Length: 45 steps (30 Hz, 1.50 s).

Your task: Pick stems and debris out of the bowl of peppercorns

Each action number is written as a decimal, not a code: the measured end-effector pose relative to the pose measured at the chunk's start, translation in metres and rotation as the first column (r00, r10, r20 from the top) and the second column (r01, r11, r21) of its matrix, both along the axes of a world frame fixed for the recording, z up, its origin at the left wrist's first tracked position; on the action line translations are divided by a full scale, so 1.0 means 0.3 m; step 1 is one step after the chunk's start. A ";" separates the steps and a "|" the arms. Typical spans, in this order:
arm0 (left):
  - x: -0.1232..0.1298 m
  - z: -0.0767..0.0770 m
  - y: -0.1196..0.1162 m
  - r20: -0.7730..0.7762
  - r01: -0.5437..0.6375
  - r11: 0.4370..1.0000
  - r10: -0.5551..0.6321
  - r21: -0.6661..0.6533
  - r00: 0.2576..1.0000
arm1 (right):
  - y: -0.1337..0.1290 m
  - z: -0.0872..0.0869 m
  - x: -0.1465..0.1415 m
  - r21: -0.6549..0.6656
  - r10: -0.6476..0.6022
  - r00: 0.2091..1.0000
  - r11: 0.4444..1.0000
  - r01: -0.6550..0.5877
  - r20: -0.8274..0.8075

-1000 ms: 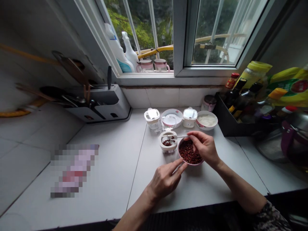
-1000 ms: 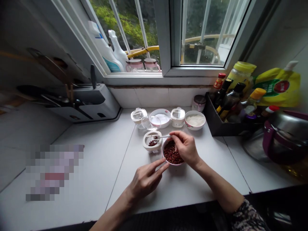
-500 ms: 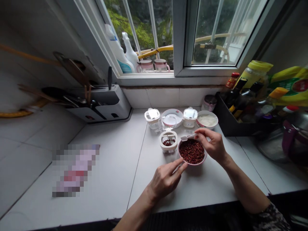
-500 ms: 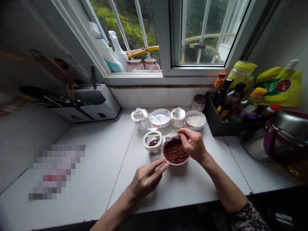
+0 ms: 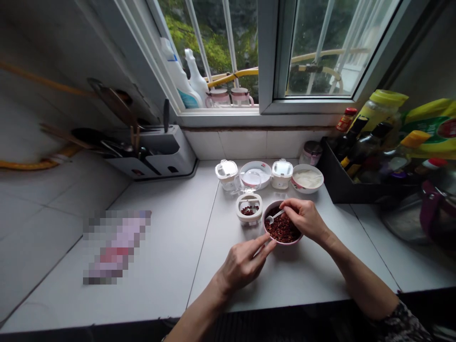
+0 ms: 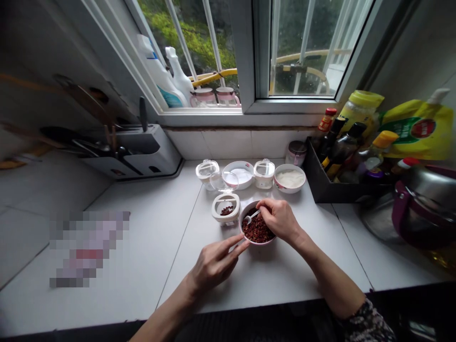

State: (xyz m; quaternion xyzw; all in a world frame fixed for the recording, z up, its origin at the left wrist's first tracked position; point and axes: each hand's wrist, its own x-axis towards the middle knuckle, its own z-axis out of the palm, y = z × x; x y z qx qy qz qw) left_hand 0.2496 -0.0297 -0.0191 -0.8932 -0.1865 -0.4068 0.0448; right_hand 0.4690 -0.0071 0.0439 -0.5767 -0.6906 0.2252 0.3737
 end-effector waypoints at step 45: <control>0.002 -0.004 0.055 -0.037 0.079 0.978 -0.074 0.192 0.997 | 0.056 -0.008 0.064 -0.138 -0.097 0.945 0.989 0.056 -0.312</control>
